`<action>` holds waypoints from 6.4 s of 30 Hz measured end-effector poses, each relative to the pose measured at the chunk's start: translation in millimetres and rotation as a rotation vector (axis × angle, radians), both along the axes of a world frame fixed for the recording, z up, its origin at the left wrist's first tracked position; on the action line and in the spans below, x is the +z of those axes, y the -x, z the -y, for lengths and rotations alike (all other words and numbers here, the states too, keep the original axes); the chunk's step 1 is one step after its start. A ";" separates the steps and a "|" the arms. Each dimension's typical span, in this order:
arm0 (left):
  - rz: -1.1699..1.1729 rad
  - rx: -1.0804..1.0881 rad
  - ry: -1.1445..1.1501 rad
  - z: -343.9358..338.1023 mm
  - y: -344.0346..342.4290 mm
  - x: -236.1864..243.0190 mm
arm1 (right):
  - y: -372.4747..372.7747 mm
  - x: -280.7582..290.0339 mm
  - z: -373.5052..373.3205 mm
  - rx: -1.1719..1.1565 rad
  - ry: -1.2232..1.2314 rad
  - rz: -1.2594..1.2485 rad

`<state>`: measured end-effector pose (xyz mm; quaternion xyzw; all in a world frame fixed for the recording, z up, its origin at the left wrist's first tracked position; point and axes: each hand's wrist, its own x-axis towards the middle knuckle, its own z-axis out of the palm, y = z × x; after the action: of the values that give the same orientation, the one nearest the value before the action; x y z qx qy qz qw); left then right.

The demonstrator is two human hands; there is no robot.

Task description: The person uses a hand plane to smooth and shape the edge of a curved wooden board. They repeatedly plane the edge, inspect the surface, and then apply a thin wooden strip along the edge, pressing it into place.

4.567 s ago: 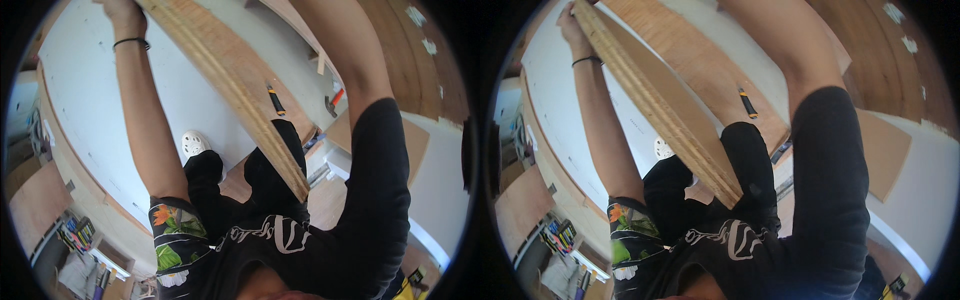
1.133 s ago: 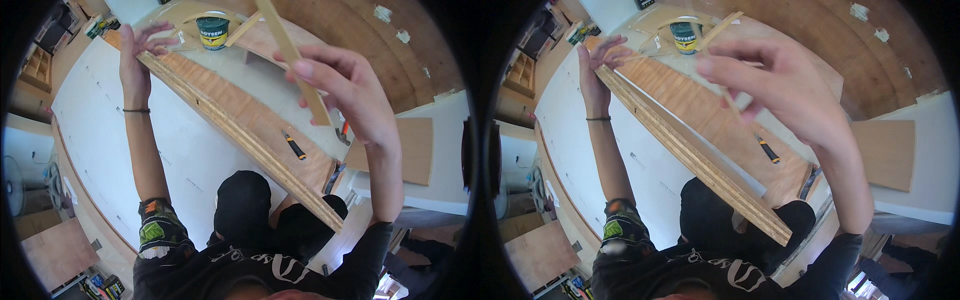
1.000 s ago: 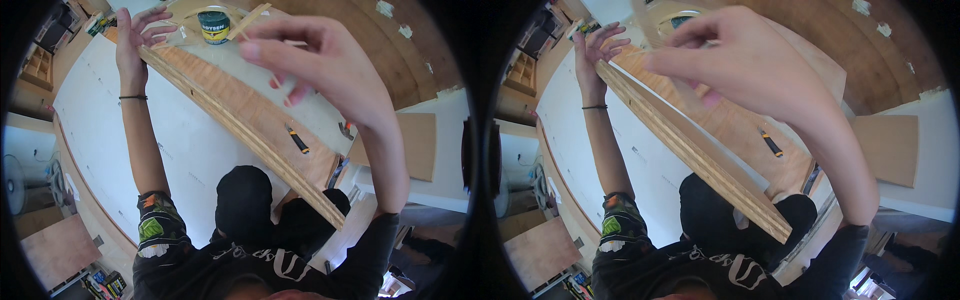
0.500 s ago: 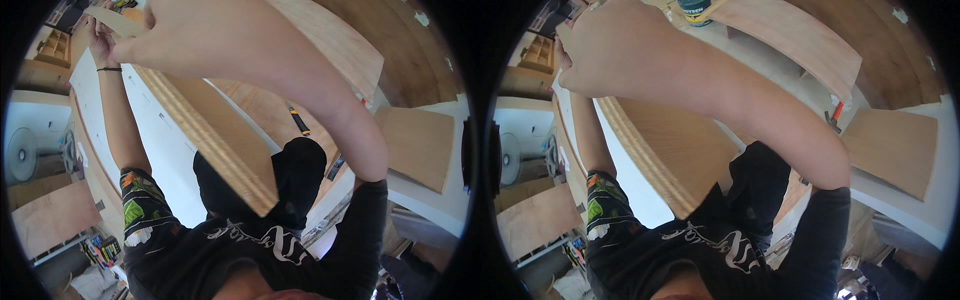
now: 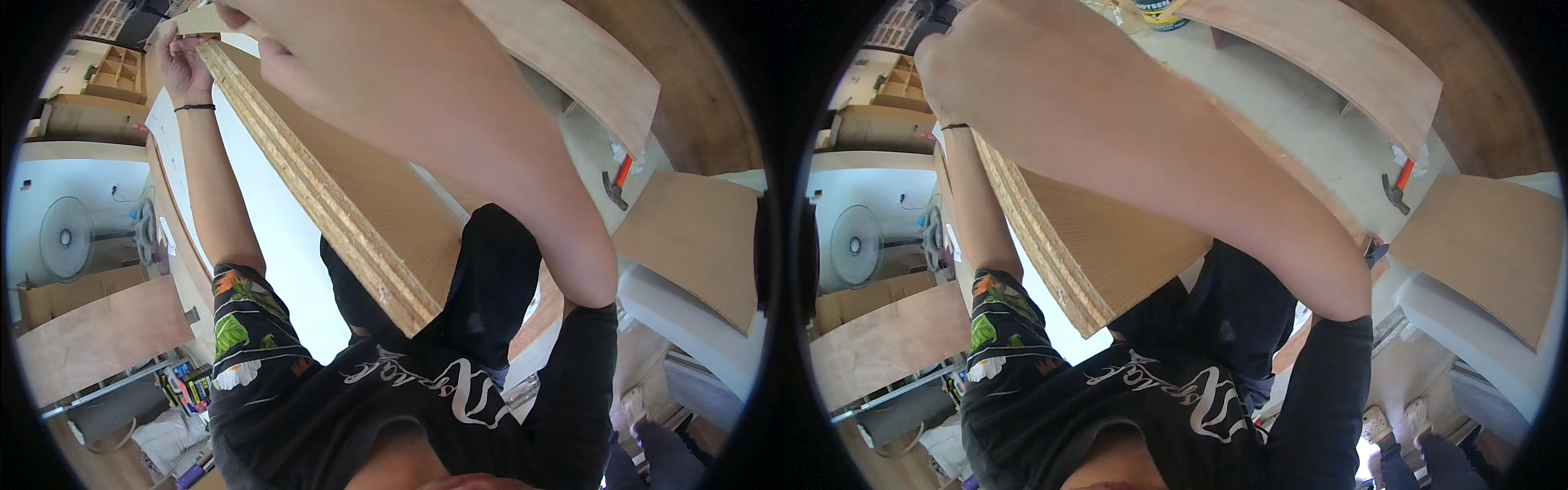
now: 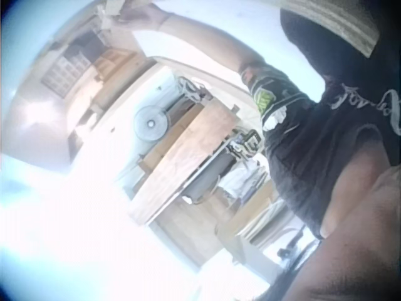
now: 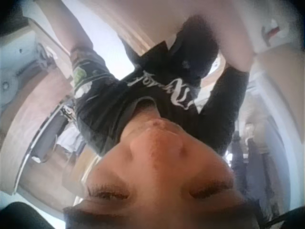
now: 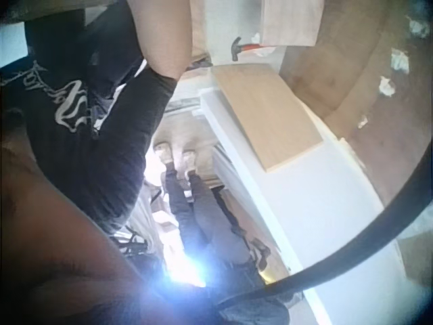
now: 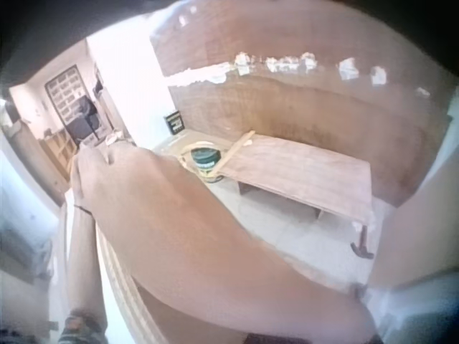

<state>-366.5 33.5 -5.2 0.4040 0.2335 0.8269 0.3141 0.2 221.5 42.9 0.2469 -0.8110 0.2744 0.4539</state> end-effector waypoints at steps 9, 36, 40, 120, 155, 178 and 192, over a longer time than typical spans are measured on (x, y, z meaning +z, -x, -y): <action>-0.363 0.738 0.361 31.9 21.5 -6.1 | 2.1 -11.5 3.6 -0.195 -0.047 -0.178; -0.059 0.463 0.333 46.1 51.1 -15.1 | 16.0 -6.1 11.0 -0.145 0.717 0.051; -0.069 0.560 0.312 43.1 66.3 -5.1 | 15.4 -14.2 19.8 -0.204 0.519 -0.112; -0.195 0.151 0.266 33.5 -52.5 -2.7 | -138.0 -99.3 73.9 0.179 0.601 -0.083; -0.147 0.071 0.217 29.1 -61.8 -4.4 | -133.7 -99.1 82.1 0.156 0.787 -0.078; -0.247 0.291 0.325 39.6 -45.5 -4.5 | -128.4 -97.4 89.2 0.267 1.024 -0.090; -0.135 -0.040 0.220 36.6 -51.3 -6.8 | -132.1 -95.9 79.9 0.230 0.924 0.008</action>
<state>-315.2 -3.0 -12.0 0.4264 0.3352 0.7608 0.3565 132.3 141.6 -53.0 0.1062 -0.5731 0.6559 0.4797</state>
